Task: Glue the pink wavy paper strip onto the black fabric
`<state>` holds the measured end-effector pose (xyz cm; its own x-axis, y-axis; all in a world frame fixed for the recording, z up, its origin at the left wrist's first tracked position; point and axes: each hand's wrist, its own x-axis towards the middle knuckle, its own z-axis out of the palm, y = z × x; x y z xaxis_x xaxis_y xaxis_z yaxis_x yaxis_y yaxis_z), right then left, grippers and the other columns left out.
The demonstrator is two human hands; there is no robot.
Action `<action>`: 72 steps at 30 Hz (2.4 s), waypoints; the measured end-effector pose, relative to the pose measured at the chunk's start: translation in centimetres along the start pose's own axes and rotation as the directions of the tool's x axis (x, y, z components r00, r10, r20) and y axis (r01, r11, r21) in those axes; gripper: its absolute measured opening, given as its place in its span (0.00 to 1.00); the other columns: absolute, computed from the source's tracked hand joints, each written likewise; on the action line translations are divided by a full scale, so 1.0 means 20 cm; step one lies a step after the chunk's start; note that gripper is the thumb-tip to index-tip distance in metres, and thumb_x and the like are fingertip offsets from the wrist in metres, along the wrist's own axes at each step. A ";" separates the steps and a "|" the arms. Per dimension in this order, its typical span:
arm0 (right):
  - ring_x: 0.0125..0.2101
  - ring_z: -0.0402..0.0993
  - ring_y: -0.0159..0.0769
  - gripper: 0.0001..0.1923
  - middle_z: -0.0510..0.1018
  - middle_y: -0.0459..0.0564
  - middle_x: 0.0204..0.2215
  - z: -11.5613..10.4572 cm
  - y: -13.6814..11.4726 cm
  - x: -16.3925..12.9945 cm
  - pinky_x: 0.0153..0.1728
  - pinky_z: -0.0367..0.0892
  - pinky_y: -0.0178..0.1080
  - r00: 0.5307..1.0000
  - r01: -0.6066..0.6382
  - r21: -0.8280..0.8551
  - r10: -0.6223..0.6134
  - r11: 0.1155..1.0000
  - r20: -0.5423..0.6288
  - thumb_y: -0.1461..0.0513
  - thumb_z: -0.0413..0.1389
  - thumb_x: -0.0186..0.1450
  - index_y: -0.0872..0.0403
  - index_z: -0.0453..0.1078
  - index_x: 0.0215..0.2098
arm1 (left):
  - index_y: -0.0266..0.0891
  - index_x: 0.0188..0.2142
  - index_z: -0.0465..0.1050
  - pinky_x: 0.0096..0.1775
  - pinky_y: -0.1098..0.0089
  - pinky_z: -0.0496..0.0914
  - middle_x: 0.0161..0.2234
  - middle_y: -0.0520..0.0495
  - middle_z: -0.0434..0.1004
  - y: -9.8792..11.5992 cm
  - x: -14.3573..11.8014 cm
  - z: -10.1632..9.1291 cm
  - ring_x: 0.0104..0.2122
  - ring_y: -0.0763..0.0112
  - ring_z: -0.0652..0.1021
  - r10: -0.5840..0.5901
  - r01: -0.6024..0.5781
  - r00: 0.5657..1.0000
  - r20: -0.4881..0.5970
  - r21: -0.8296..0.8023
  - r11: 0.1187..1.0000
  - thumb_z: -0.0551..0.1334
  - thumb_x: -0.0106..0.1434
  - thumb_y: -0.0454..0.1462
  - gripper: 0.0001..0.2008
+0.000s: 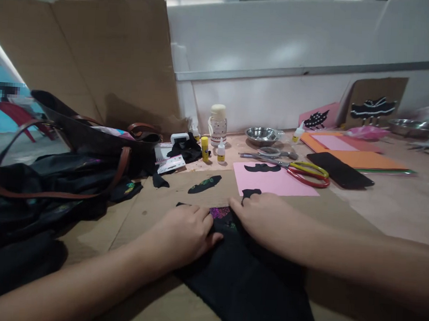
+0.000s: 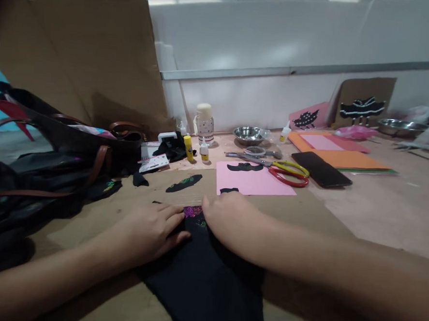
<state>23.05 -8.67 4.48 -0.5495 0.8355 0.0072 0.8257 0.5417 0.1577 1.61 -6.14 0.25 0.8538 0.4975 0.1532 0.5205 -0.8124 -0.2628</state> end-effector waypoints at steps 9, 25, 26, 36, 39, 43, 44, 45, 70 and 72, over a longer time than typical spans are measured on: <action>0.39 0.77 0.46 0.29 0.80 0.50 0.47 -0.07 -0.12 -0.28 0.32 0.66 0.41 0.983 0.173 0.382 -0.186 0.908 -0.002 0.47 0.68 0.62 0.44 0.72 0.58 | 0.38 0.52 0.74 0.46 0.57 0.78 0.49 0.43 0.78 -0.12 0.08 -0.06 0.44 0.62 0.80 -0.153 0.183 0.977 0.150 -0.212 0.960 0.63 0.73 0.42 0.13; 0.38 0.79 0.37 0.12 0.81 0.49 0.36 -0.02 -0.03 0.02 0.37 0.70 0.37 0.981 0.093 0.707 0.057 0.701 -0.186 0.56 0.48 0.77 0.52 0.70 0.40 | 0.38 0.53 0.74 0.48 0.55 0.77 0.52 0.42 0.77 -0.24 -0.03 -0.06 0.47 0.59 0.80 -0.116 0.137 0.991 0.073 -0.526 0.839 0.64 0.73 0.43 0.14; 0.37 0.79 0.37 0.11 0.81 0.49 0.36 0.01 -0.03 0.02 0.37 0.70 0.37 0.979 0.104 0.705 0.055 0.702 -0.199 0.56 0.50 0.76 0.53 0.70 0.40 | 0.38 0.53 0.74 0.49 0.54 0.77 0.52 0.42 0.77 -0.24 -0.03 -0.06 0.47 0.59 0.80 -0.114 0.135 0.991 0.071 -0.529 0.838 0.64 0.73 0.42 0.13; 0.40 0.77 0.40 0.07 0.82 0.54 0.41 0.12 -0.03 0.07 0.41 0.67 0.40 0.945 0.271 0.571 -0.101 0.775 -0.312 0.61 0.56 0.73 0.54 0.75 0.43 | 0.38 0.50 0.75 0.50 0.53 0.76 0.50 0.43 0.78 -0.25 -0.03 0.01 0.48 0.60 0.80 -0.066 0.075 0.997 0.036 -0.493 0.867 0.63 0.73 0.41 0.11; 0.41 0.78 0.41 0.09 0.83 0.56 0.42 0.11 -0.02 0.07 0.42 0.68 0.40 0.941 0.279 0.545 -0.114 0.791 -0.318 0.61 0.55 0.73 0.56 0.75 0.45 | 0.37 0.50 0.76 0.50 0.53 0.76 0.49 0.43 0.78 -0.25 -0.03 0.01 0.47 0.60 0.80 -0.053 0.057 0.998 0.023 -0.484 0.873 0.64 0.73 0.41 0.11; 0.42 0.79 0.42 0.11 0.84 0.57 0.44 0.12 -0.01 0.07 0.43 0.70 0.41 0.945 0.295 0.539 -0.157 0.789 -0.287 0.62 0.55 0.72 0.57 0.76 0.49 | 0.37 0.48 0.76 0.49 0.54 0.77 0.48 0.44 0.79 -0.25 -0.03 0.02 0.46 0.61 0.80 -0.055 0.054 0.998 0.011 -0.474 0.879 0.63 0.73 0.40 0.09; 0.42 0.79 0.42 0.12 0.84 0.58 0.45 0.12 -0.02 0.07 0.44 0.70 0.42 0.947 0.296 0.542 -0.166 0.786 -0.277 0.62 0.55 0.72 0.57 0.76 0.50 | 0.37 0.48 0.76 0.49 0.55 0.77 0.47 0.44 0.79 -0.25 -0.03 0.03 0.46 0.61 0.80 -0.059 0.058 0.998 0.011 -0.470 0.881 0.64 0.73 0.40 0.09; 0.43 0.80 0.43 0.13 0.84 0.59 0.45 0.13 -0.02 0.07 0.45 0.71 0.43 0.948 0.297 0.546 -0.172 0.783 -0.268 0.62 0.56 0.72 0.58 0.76 0.51 | 0.37 0.48 0.76 0.49 0.55 0.77 0.47 0.44 0.79 -0.25 -0.03 0.03 0.46 0.61 0.80 -0.064 0.063 0.998 0.014 -0.467 0.882 0.64 0.73 0.40 0.09; 0.53 0.76 0.46 0.16 0.80 0.61 0.51 0.17 0.01 0.05 0.56 0.72 0.52 0.984 0.172 0.797 -0.134 0.579 -0.115 0.63 0.54 0.70 0.55 0.76 0.54 | 0.42 0.51 0.76 0.51 0.57 0.77 0.48 0.41 0.78 -0.14 -0.07 0.07 0.49 0.57 0.77 -0.225 0.195 0.973 0.040 -0.663 0.723 0.63 0.68 0.30 0.14; 0.52 0.77 0.45 0.16 0.81 0.59 0.51 0.17 0.02 0.04 0.55 0.73 0.49 0.982 0.189 0.780 -0.124 0.597 -0.142 0.63 0.54 0.70 0.54 0.76 0.54 | 0.40 0.50 0.76 0.49 0.57 0.77 0.47 0.43 0.78 -0.15 -0.06 0.08 0.48 0.58 0.78 -0.220 0.180 0.975 0.018 -0.637 0.749 0.63 0.68 0.31 0.11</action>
<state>23.36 -7.53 1.16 -0.6603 0.7400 0.1281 0.4889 0.5530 -0.6747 -0.90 -3.85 -0.64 0.7183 0.6692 0.1902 0.5481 -0.7127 0.4378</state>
